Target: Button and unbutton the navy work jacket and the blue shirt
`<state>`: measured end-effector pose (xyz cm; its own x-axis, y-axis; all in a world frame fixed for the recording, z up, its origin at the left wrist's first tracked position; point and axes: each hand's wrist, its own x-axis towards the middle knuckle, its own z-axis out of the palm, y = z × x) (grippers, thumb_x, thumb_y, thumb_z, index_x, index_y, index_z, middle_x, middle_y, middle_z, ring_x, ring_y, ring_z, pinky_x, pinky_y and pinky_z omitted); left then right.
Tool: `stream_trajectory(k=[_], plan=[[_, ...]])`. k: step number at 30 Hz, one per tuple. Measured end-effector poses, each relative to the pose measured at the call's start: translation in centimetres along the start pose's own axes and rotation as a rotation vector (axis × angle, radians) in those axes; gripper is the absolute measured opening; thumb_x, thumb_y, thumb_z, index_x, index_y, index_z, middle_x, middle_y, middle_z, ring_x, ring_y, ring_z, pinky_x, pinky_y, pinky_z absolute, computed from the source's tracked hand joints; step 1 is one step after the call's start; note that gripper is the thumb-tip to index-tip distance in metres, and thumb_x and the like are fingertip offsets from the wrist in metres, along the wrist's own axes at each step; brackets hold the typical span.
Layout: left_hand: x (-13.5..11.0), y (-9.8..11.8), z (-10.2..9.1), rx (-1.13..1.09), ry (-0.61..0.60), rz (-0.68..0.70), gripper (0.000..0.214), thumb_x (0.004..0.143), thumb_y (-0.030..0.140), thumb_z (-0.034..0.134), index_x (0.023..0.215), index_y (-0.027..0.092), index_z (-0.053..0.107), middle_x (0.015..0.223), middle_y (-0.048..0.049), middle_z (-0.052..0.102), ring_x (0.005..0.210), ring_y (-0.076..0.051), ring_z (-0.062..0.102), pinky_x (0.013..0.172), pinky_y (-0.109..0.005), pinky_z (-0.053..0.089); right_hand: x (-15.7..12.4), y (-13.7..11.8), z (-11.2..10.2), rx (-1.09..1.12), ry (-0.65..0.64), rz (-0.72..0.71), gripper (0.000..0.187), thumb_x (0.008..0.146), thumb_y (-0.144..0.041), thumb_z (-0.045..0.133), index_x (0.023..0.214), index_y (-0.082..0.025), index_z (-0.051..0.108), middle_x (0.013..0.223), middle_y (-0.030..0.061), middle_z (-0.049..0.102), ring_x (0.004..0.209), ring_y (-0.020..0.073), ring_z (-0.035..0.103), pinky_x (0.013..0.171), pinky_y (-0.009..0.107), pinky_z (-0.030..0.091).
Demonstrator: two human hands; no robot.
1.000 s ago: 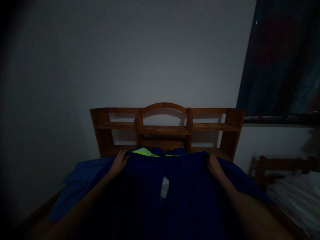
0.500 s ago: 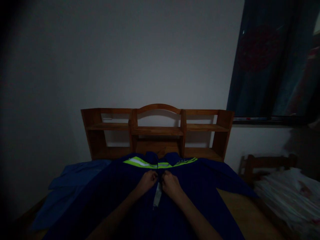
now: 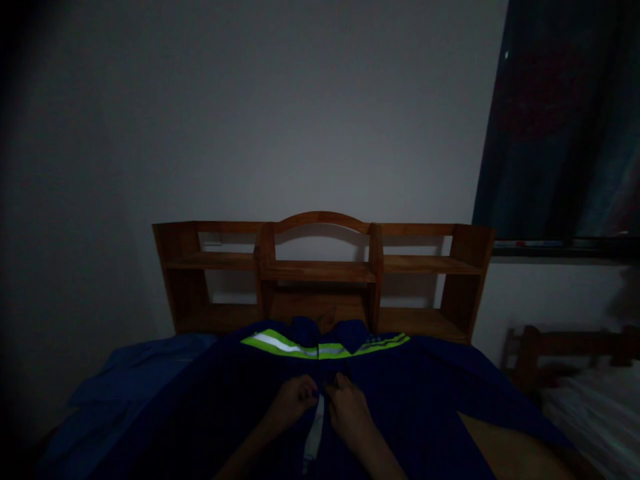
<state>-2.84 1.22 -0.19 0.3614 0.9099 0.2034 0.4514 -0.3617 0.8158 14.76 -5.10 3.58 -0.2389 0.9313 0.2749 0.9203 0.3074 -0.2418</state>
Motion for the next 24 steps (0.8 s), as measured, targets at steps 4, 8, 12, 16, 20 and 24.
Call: stream_trajectory(k=[4,8,12,16,20,24], plan=[[-0.2,0.1,0.2,0.030,0.071,0.020,0.019,0.063,0.010,0.055,0.080,0.018,0.059,0.066,0.0019,0.056,0.064,-0.013,0.053,0.061,-0.023,0.037,0.2,0.6,-0.3,0.062,0.025,0.014,0.035,0.078,-0.007,0.038,0.098,-0.022,0.064,0.096,0.0043,0.061,0.088,0.0141,0.060,0.077,0.021,0.040],[-0.4,0.2,0.2,0.052,0.068,0.013,0.017,0.065,0.011,0.054,0.079,0.019,0.058,0.067,0.0013,0.057,0.064,-0.014,0.054,0.060,-0.023,0.037,-0.1,1.9,-0.8,0.135,-0.002,-0.012,0.037,0.075,-0.003,0.038,0.090,-0.022,0.067,0.096,0.0028,0.062,0.087,0.0124,0.061,0.078,0.019,0.040],[-0.6,0.3,0.2,0.059,0.082,0.030,0.014,0.067,0.012,0.053,0.078,0.019,0.058,0.067,0.0008,0.057,0.065,-0.014,0.054,0.061,-0.024,0.038,-0.2,2.0,-1.0,0.137,-0.007,-0.034,0.041,0.075,-0.003,0.037,0.092,-0.022,0.068,0.099,0.0036,0.060,0.091,0.0132,0.060,0.081,0.020,0.040],[-0.8,0.3,0.2,0.057,0.079,0.043,0.013,0.069,0.012,0.055,0.081,0.018,0.059,0.074,-0.0011,0.058,0.069,-0.014,0.054,0.065,-0.024,0.038,-0.4,1.3,-0.8,0.146,-0.018,-0.043,0.043,0.075,-0.003,0.038,0.097,-0.024,0.069,0.099,0.0043,0.058,0.088,0.0132,0.059,0.078,0.021,0.041],[-0.8,0.2,0.2,0.069,0.045,0.065,0.015,0.069,0.011,0.055,0.083,0.017,0.057,0.077,-0.0022,0.058,0.073,-0.015,0.055,0.068,-0.025,0.039,-0.3,1.1,-0.7,0.265,0.031,-0.046,0.041,0.079,-0.006,0.040,0.103,-0.024,0.068,0.095,0.0042,0.058,0.087,0.0137,0.058,0.078,0.022,0.042],[-0.7,0.1,0.0,0.077,0.056,0.070,0.014,0.070,0.010,0.053,0.081,0.017,0.057,0.074,-0.0017,0.057,0.071,-0.015,0.054,0.066,-0.025,0.038,0.5,1.7,-0.9,0.532,0.131,-0.031,0.033,0.082,-0.013,0.045,0.102,-0.023,0.069,0.093,0.0046,0.060,0.086,0.0148,0.058,0.078,0.024,0.044]])
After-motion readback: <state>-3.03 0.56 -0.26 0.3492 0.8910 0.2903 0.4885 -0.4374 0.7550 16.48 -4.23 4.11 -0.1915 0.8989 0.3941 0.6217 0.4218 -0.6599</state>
